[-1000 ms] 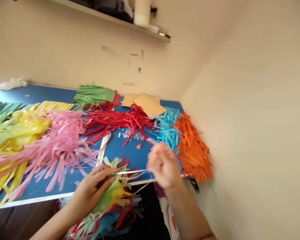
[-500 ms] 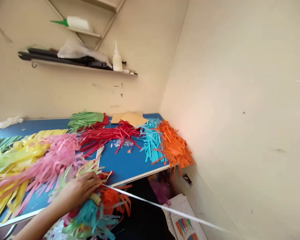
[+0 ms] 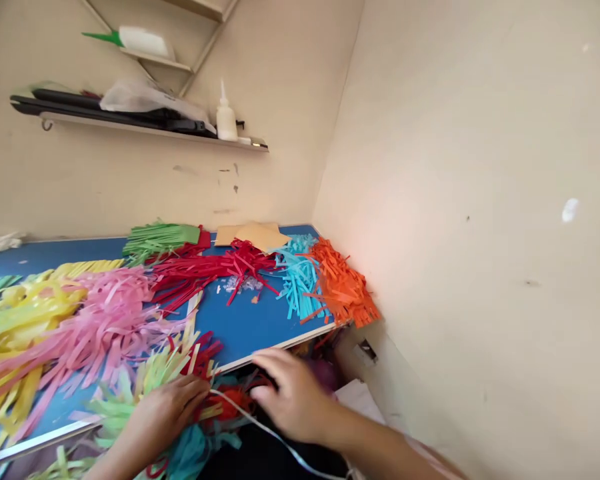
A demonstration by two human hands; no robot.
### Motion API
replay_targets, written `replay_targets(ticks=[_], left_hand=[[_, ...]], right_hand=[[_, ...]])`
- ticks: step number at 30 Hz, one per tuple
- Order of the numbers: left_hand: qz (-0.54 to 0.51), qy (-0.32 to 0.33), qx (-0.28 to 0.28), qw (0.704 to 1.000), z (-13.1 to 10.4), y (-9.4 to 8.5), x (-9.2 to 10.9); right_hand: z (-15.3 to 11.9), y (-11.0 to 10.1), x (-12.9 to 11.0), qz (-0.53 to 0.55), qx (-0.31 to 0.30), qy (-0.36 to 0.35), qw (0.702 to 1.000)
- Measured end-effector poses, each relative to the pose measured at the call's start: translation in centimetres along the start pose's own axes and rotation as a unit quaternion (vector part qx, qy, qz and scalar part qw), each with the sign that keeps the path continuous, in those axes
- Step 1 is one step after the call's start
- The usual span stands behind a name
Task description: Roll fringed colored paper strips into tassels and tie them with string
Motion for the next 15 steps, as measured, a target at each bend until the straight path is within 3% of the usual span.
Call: replay_targets(ticks=[2,4,6,8,11,13,14,15], left_hand=[[0.014,-0.018,-0.015,1.000,-0.4,0.1,0.3],[0.022,-0.038,-0.028,0.999,-0.9,0.2,0.5],[0.027,-0.052,-0.028,0.998,-1.3,0.1,0.6],[0.021,-0.050,-0.016,0.998,-1.6,-0.2,0.7],[-0.026,-0.035,0.037,0.998,-2.8,-0.7,0.0],[-0.097,-0.088,0.153,0.980,-5.0,-1.5,-2.2],[-0.144,-0.155,0.231,0.950,-6.8,-1.7,-4.1],[-0.191,-0.235,0.309,0.902,-9.1,-1.5,-6.2]], right_hand=[[3.0,6.8,2.3,0.066,-0.077,0.083,0.991],[4.7,13.1,5.0,0.129,-0.170,0.203,0.956],[5.9,15.8,6.1,0.121,-0.187,0.217,0.951],[6.9,15.2,5.4,0.086,-0.181,0.149,0.968],[8.1,10.5,3.5,0.042,-0.179,0.039,0.982],[9.0,6.4,3.3,0.034,-0.158,0.028,0.986],[9.3,4.2,3.6,0.035,-0.132,0.038,0.990],[9.7,2.2,4.0,0.032,-0.098,0.048,0.994]])
Point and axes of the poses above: each hand's wrist, its own z-axis towards the middle knuckle, its own y-axis out of the palm, x = y × z, the point moved 6 cm from there along z, towards the middle knuckle, and after that the axes turned 3 degrees about z, right-handed, at the moved point
